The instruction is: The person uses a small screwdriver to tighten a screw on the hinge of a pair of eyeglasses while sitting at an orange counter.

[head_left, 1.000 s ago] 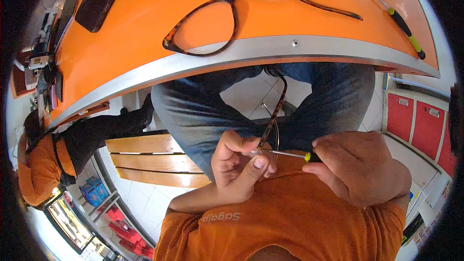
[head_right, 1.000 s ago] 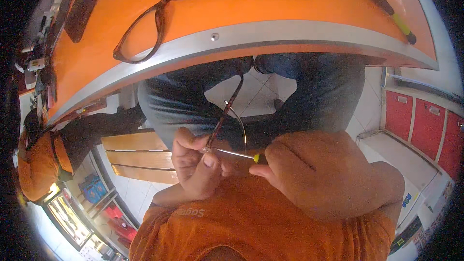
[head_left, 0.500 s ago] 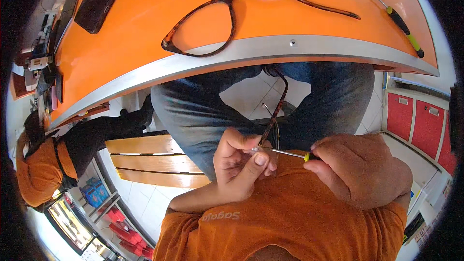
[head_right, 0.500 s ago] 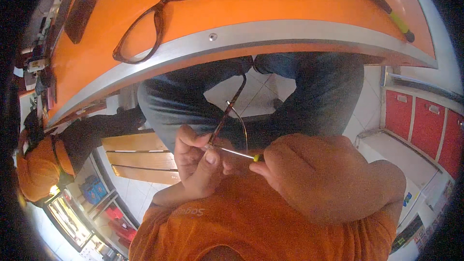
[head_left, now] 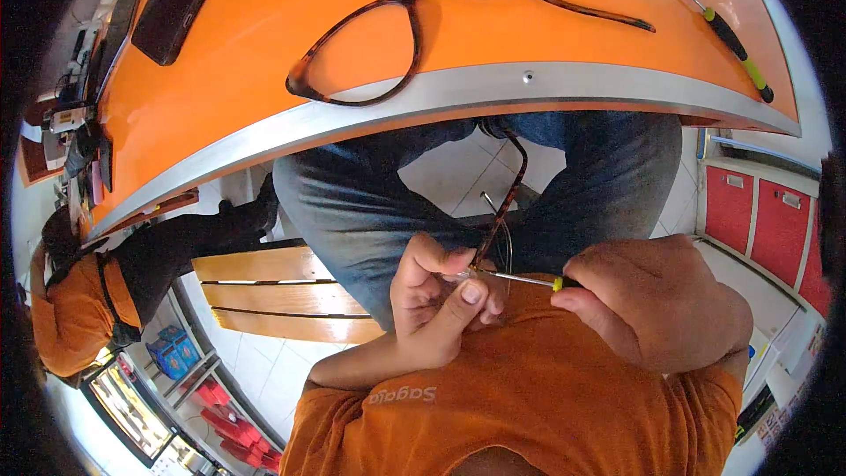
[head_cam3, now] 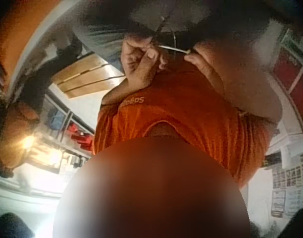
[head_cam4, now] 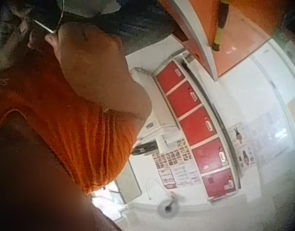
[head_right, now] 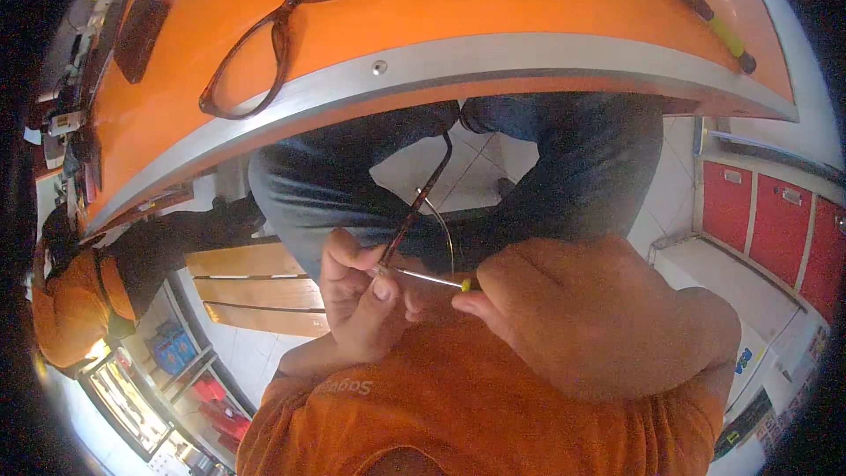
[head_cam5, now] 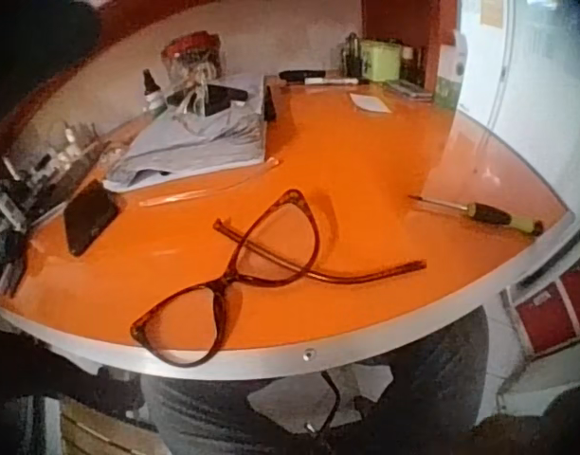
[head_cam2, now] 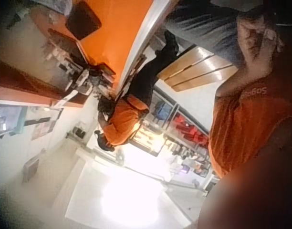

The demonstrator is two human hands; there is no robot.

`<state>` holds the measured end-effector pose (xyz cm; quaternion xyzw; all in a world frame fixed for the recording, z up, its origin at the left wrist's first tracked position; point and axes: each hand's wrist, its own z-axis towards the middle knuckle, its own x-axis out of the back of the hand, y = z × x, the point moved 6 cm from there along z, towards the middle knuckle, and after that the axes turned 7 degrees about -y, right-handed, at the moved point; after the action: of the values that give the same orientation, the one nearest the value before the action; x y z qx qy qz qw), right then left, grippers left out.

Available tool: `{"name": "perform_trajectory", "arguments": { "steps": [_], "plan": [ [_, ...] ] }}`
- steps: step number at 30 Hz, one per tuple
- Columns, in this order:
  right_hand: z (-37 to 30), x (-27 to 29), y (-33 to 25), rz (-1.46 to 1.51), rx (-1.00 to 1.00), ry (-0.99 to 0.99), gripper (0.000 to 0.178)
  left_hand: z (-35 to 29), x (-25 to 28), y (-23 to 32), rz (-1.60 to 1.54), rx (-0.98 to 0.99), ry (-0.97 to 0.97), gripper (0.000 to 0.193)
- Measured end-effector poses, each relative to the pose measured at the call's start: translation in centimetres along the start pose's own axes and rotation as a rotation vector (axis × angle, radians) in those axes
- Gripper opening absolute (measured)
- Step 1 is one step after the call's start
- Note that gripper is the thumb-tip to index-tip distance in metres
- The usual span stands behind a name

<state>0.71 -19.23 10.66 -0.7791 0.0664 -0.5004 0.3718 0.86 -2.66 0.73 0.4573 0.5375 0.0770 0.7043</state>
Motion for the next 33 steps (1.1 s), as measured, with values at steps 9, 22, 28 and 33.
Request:
{"name": "perform_trajectory", "arguments": {
  "steps": [9, 22, 28, 33],
  "plan": [
    [0.3, 0.5, 0.8, 0.165, -0.014, -0.006, 0.025, -0.2, -0.1, -0.1, 0.036, 0.032, -0.003, 0.018],
    [-1.7, 1.2, 1.6, 0.419, -0.288, 0.23, 0.034, 2.4, -0.3, 1.0, -0.525, 0.108, -0.134, 0.029],
    [-6.7, 3.1, 3.9, 0.535, -0.151, 1.019, 0.04, 2.9, -2.0, 3.7, -0.773, 0.215, -0.256, 0.046],
    [-2.3, 4.8, 0.4, 0.161, -0.031, 0.922, 0.038, 2.1, -3.7, 4.8, -0.91, 0.307, -0.358, 0.053]
  ]
}}
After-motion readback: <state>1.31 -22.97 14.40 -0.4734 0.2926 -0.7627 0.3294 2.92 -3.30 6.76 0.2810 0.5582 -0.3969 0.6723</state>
